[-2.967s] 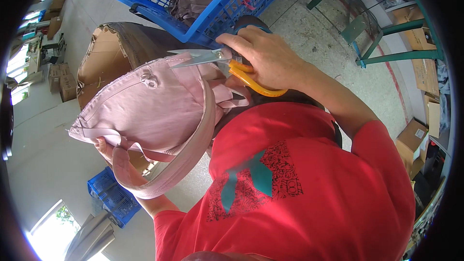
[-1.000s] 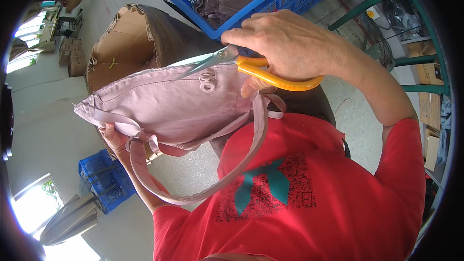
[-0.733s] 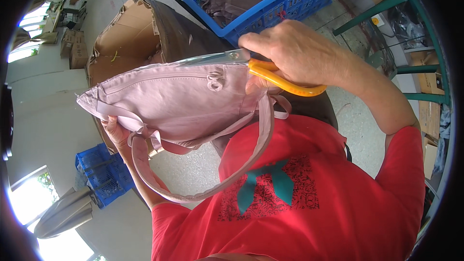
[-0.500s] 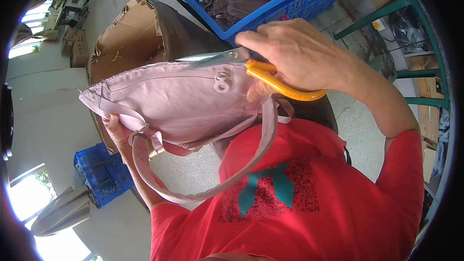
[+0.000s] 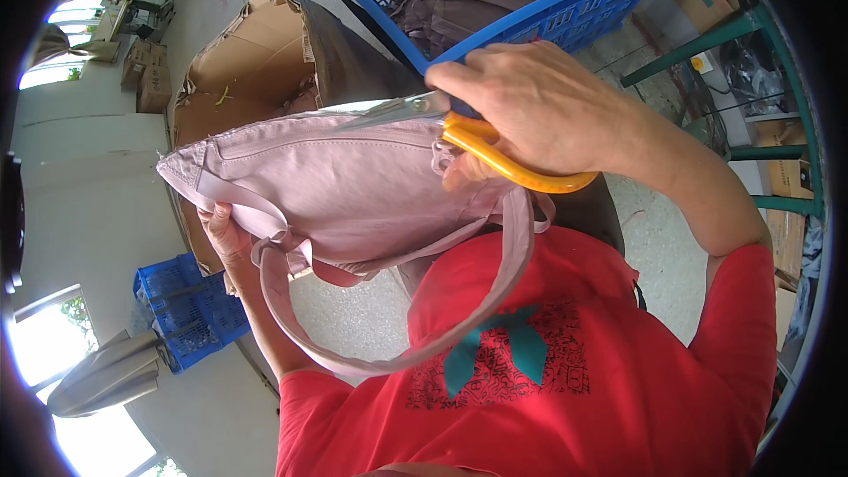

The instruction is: Trimming loose threads and excess fabric from pink backpacks using scissors.

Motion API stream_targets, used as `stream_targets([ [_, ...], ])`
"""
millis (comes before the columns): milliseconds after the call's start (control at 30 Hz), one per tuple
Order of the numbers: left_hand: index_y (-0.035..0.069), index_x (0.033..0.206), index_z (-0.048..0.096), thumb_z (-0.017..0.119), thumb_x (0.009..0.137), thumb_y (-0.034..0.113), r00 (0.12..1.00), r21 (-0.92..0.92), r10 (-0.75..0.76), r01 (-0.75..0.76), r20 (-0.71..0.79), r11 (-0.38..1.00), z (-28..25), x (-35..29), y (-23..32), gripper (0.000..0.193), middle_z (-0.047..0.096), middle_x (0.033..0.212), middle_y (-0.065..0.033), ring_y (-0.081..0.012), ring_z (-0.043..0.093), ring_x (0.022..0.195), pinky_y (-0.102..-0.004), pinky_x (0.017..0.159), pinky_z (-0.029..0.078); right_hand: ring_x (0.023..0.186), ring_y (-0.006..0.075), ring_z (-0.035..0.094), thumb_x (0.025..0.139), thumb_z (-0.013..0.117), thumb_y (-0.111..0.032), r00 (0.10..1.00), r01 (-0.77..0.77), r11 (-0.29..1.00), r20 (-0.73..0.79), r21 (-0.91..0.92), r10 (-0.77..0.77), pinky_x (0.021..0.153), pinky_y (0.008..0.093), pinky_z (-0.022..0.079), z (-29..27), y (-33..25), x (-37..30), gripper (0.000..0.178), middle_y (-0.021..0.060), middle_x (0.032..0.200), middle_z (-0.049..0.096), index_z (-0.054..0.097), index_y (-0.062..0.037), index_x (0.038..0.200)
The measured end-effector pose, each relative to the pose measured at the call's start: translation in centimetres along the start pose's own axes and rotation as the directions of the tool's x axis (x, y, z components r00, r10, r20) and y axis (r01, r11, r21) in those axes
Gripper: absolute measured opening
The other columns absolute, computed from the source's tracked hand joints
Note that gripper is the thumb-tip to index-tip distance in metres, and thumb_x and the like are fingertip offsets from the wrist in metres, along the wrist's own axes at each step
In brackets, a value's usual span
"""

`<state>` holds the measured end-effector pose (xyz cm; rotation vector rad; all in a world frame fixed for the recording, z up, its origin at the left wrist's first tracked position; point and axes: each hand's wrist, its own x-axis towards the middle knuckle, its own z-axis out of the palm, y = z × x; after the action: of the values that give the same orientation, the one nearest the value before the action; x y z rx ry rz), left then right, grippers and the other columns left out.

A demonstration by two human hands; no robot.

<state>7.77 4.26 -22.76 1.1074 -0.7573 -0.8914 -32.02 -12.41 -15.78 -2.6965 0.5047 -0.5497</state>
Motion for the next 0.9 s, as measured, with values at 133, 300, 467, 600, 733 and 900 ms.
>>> stream_targets([
  [133,-0.002,0.110,0.053,0.080,0.059,0.011,1.000,0.017,0.024,-0.024,-0.008,1.000,0.4,-0.4,0.2,0.059,0.061,0.098,-0.0085,-0.0212,0.059,0.089,-0.0341,0.084,0.048,0.063,0.0326,0.057,0.066,0.071,-0.041,0.999,-0.008,0.997,0.052,0.075,0.005,0.057,0.0385,0.043,-0.2,-0.1,0.8,0.050,0.0151,0.062,0.053,0.050,-0.0002,0.085],
  [300,-0.002,0.111,0.052,0.081,0.058,0.012,0.999,0.006,0.037,-0.037,-0.016,0.999,0.5,-0.5,0.0,0.062,0.061,0.098,-0.0087,-0.0212,0.059,0.089,-0.0343,0.083,0.048,0.062,0.0337,0.057,0.068,0.070,-0.040,0.989,-0.070,0.989,0.140,0.132,0.051,0.057,0.0397,0.042,0.0,-0.2,0.4,0.046,0.0173,0.063,0.054,0.051,0.0005,0.082],
  [467,-0.002,0.111,0.052,0.082,0.057,0.012,0.999,-0.010,0.050,-0.050,0.010,0.999,1.5,-0.5,0.2,0.064,0.061,0.098,-0.0088,-0.0209,0.059,0.089,-0.0336,0.083,0.048,0.059,0.0334,0.056,0.069,0.071,-0.034,0.996,0.082,0.991,-0.045,0.102,-0.078,0.053,0.0392,0.043,0.1,-0.4,1.3,0.042,0.0155,0.058,0.053,0.051,0.0002,0.083],
  [600,-0.002,0.112,0.051,0.082,0.056,0.012,0.999,-0.014,0.047,-0.047,0.013,0.999,1.8,-0.6,0.2,0.065,0.062,0.098,-0.0090,-0.0210,0.060,0.089,-0.0333,0.082,0.049,0.057,0.0334,0.056,0.069,0.071,-0.032,0.992,0.117,0.982,-0.056,0.147,-0.110,0.052,0.0388,0.042,0.4,-0.5,2.1,0.040,0.0156,0.057,0.053,0.051,0.0001,0.083],
  [733,-0.003,0.111,0.052,0.082,0.056,0.011,0.999,-0.044,0.042,-0.042,0.005,0.998,2.0,-0.9,0.2,0.063,0.062,0.097,-0.0096,-0.0215,0.060,0.088,-0.0335,0.082,0.049,0.056,0.0332,0.055,0.068,0.072,-0.032,0.996,-0.008,0.984,0.088,0.179,-0.008,0.052,0.0382,0.042,0.5,-0.6,1.9,0.041,0.0149,0.056,0.053,0.050,0.0002,0.080],
  [900,-0.002,0.116,0.048,0.077,0.061,0.010,0.996,-0.015,0.053,-0.053,0.066,0.999,2.4,-0.6,0.1,0.063,0.061,0.098,-0.0112,-0.0222,0.061,0.086,-0.0362,0.079,0.051,0.050,0.0310,0.054,0.066,0.074,-0.032,0.998,0.061,0.969,0.012,0.240,-0.066,0.048,0.0362,0.040,0.4,-0.4,2.6,0.041,0.0139,0.053,0.051,0.050,0.0000,0.076],
])
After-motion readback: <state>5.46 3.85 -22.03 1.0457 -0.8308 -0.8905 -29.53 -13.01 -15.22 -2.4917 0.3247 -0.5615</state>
